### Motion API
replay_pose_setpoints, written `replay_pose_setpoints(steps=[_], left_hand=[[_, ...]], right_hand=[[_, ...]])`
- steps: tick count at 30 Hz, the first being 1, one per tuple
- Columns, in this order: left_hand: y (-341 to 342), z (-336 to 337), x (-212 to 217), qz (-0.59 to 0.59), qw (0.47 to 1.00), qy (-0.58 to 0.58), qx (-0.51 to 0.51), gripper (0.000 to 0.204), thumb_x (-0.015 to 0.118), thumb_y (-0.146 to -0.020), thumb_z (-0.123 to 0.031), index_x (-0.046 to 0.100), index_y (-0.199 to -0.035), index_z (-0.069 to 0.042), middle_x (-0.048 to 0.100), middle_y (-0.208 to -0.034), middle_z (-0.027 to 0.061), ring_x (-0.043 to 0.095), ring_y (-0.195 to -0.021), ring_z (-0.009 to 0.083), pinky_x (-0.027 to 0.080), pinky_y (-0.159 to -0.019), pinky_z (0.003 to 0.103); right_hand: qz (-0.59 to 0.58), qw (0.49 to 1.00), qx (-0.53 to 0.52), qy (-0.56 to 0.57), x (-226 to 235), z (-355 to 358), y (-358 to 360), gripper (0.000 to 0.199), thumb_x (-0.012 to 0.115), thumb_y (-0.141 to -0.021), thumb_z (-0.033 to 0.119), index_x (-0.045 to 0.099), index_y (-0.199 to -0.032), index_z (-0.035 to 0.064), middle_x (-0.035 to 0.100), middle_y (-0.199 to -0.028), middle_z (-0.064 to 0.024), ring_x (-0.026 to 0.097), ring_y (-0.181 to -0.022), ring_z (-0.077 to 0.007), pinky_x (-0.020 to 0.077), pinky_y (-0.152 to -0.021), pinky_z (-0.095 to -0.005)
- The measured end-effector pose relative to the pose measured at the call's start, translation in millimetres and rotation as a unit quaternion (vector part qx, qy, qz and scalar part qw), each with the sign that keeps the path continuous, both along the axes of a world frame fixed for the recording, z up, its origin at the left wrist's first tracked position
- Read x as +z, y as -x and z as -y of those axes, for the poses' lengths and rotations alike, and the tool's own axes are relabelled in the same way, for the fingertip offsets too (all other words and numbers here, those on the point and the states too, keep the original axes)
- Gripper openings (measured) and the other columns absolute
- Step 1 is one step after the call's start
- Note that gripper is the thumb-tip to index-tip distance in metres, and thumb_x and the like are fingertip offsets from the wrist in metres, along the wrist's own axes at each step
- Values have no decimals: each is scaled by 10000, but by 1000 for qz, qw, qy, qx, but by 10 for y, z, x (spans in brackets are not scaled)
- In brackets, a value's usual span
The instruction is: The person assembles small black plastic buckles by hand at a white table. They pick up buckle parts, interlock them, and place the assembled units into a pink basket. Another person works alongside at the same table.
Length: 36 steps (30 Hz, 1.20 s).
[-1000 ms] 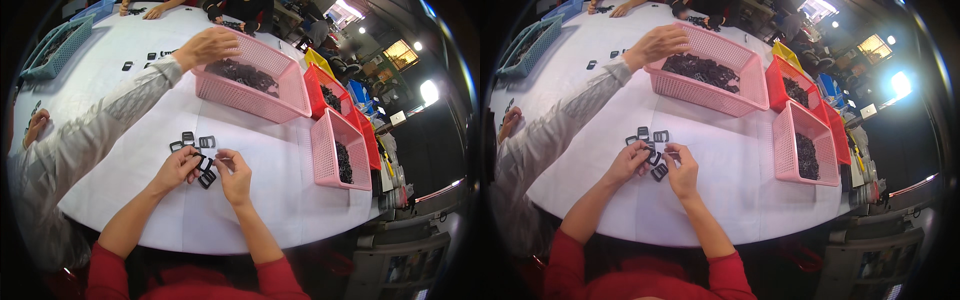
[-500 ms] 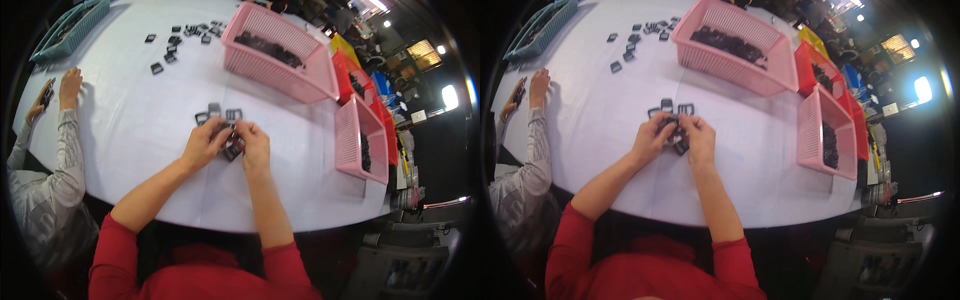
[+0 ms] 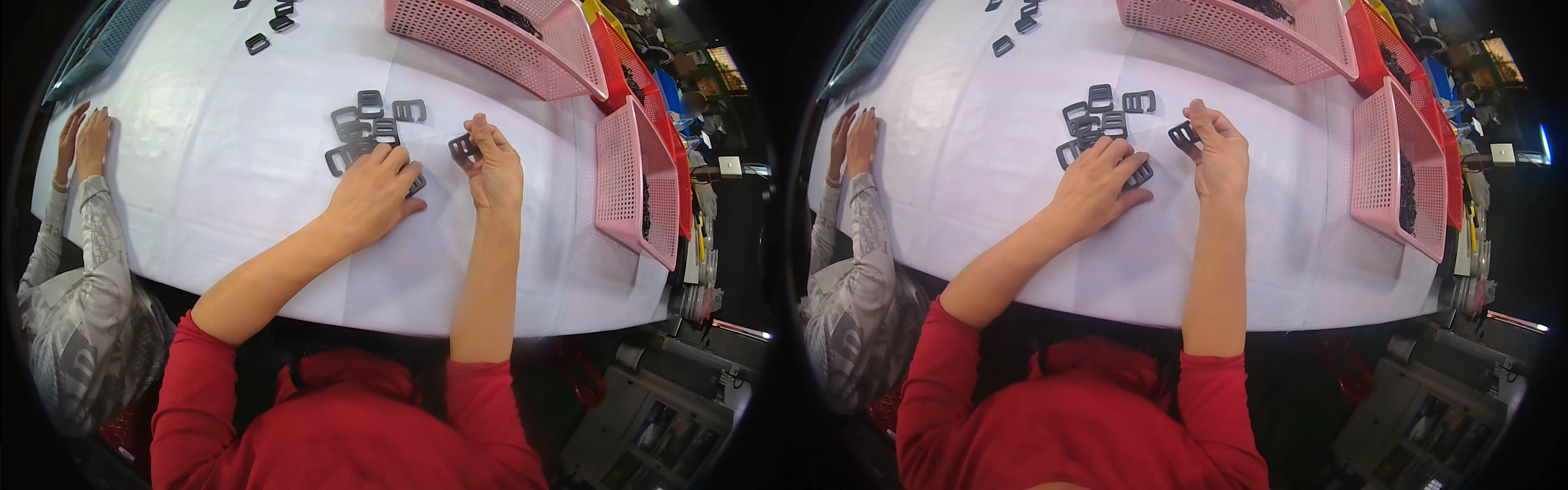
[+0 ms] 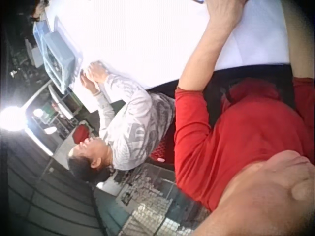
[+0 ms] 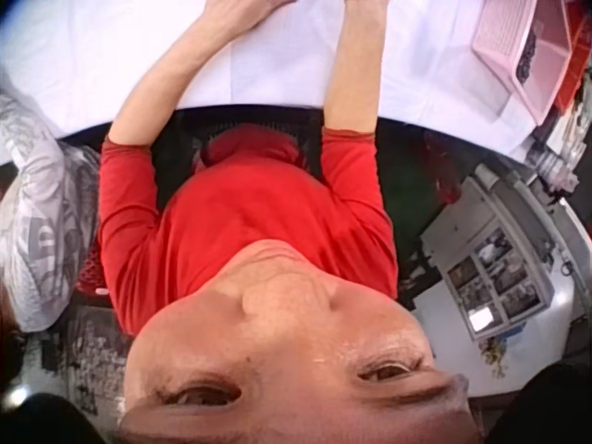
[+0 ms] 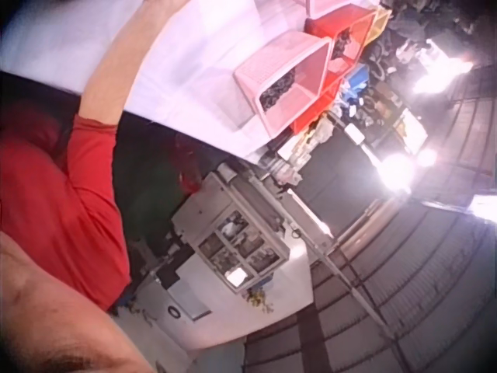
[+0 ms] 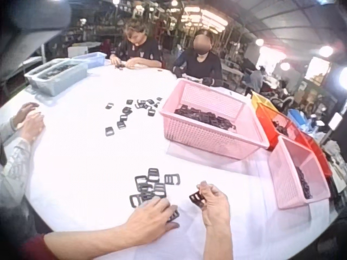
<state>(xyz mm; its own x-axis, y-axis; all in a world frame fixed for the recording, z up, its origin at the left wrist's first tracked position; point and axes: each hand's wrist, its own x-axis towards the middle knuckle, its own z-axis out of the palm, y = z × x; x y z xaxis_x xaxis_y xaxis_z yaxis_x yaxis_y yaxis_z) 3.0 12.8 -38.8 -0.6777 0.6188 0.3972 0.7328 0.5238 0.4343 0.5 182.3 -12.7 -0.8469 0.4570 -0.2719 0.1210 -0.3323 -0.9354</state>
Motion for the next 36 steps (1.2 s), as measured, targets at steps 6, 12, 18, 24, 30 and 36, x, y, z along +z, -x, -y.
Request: replay_pose_setpoints(steps=[6, 12, 18, 24, 30, 36], left_hand=[[3, -18, -4, -16, 996, 62, 65, 297, 668, -739, -130, 605, -1007, -20, 539, -872, 80, 529, -852, 237, 483, -694, 348], [171, 179, 263, 153, 972, -123, 128, 152, 638, -794, -88, 629, -917, 1, 591, -743, 56, 564, -659, 171, 470, -601, 284], [347, 291, 254, 547, 736, -392, 78, 324, 628, -834, -93, 491, -1122, -30, 595, -800, 42, 579, -710, 112, 467, -637, 197], [312, 293, 201, 594, 640, -482, 76, 226, 586, -887, -166, 503, -1058, -43, 628, -933, 94, 643, -848, 176, 512, -698, 237], [266, 256, 134, 575, 683, -449, 34, 185, 535, -912, -139, 503, -1017, 9, 631, -932, 143, 656, -812, 199, 531, -689, 248], [302, 186, 123, 526, 758, -386, 24, 134, 564, -890, -98, 496, -933, 9, 643, -789, 118, 649, -700, 145, 532, -634, 238]], right_hand=[[-30, 991, 121, 55, -77, -110, 5, 208, 622, -866, 145, 603, -954, -43, 594, -815, -64, 598, -746, -153, 531, -806, -308], [-31, 996, 87, -16, 3, -49, 5, 204, 622, -865, 137, 605, -957, -44, 629, -847, -94, 625, -789, -181, 525, -805, -312], [-16, 996, 82, -6, 24, 15, 27, 210, 679, -826, 173, 602, -879, -16, 648, -838, -100, 634, -774, -163, 537, -748, -292], [-8, 976, 200, 84, -40, 127, 2, 235, 644, -858, 247, 592, -874, 18, 581, -698, -34, 595, -667, -132, 530, -622, -266], [12, 984, 176, 0, 3, 380, -37, 248, 679, -832, 251, 644, -854, 7, 491, -629, 49, 370, -496, -16, 314, -450, -188], [18, 986, 128, -103, -60, 447, 8, 231, 696, -818, 237, 657, -762, 16, 507, -604, 49, 336, -499, -8, 253, -448, -180]])
